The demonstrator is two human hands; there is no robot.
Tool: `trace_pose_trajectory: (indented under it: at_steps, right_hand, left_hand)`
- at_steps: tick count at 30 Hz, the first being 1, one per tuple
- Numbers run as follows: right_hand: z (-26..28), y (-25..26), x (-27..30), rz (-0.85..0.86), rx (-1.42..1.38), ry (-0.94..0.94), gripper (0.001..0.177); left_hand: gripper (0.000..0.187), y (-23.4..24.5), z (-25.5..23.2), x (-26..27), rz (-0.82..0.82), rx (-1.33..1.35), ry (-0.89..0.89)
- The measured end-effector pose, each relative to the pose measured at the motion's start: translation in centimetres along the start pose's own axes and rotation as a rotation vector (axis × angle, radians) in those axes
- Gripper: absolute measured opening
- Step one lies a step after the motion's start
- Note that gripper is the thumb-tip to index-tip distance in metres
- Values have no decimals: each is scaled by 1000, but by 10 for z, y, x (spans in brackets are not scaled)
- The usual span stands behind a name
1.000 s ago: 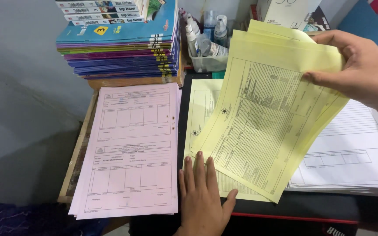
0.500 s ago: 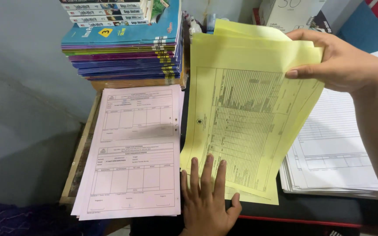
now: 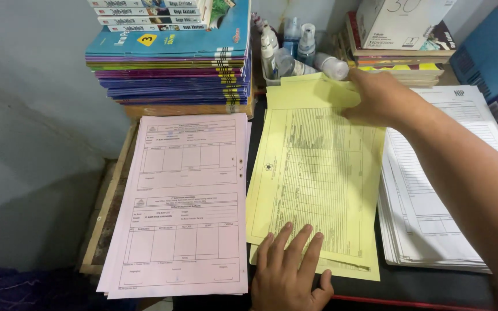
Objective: Sorting and organizing different types of forms and documents on a desk
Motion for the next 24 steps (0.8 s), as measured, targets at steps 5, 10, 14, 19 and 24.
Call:
trace_pose_trajectory:
  at_steps: [5, 10, 14, 19, 24]
  right_hand:
    - [-3, 8, -7, -35, 89, -18, 59]
    - [-16, 10, -11, -15, 182, 41, 44]
    - [-11, 26, -3, 55, 142, -35, 55]
    - [9, 48, 13, 206, -169, -198, 39]
    - [-11, 42, 7, 329, -613, -314, 33]
  left_hand:
    - [42, -2, 1, 3, -26, -36, -14]
    - [39, -2, 4, -2, -75, -52, -67]
    - [34, 2, 4, -8, -136, -34, -129]
    - [24, 3, 1, -2, -189, -30, -119]
    - [28, 19, -4, 0, -245, 239, -6]
Point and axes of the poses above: each hand's wrist, its own x-axis away from the middle knuckle, its own y-axis out of the back of the hand, z = x × y, the point moved 2 cm from there along -x, towards the middle knuckle, and after that the axes turned 14 degrees about -z, right-handed, at the moved point
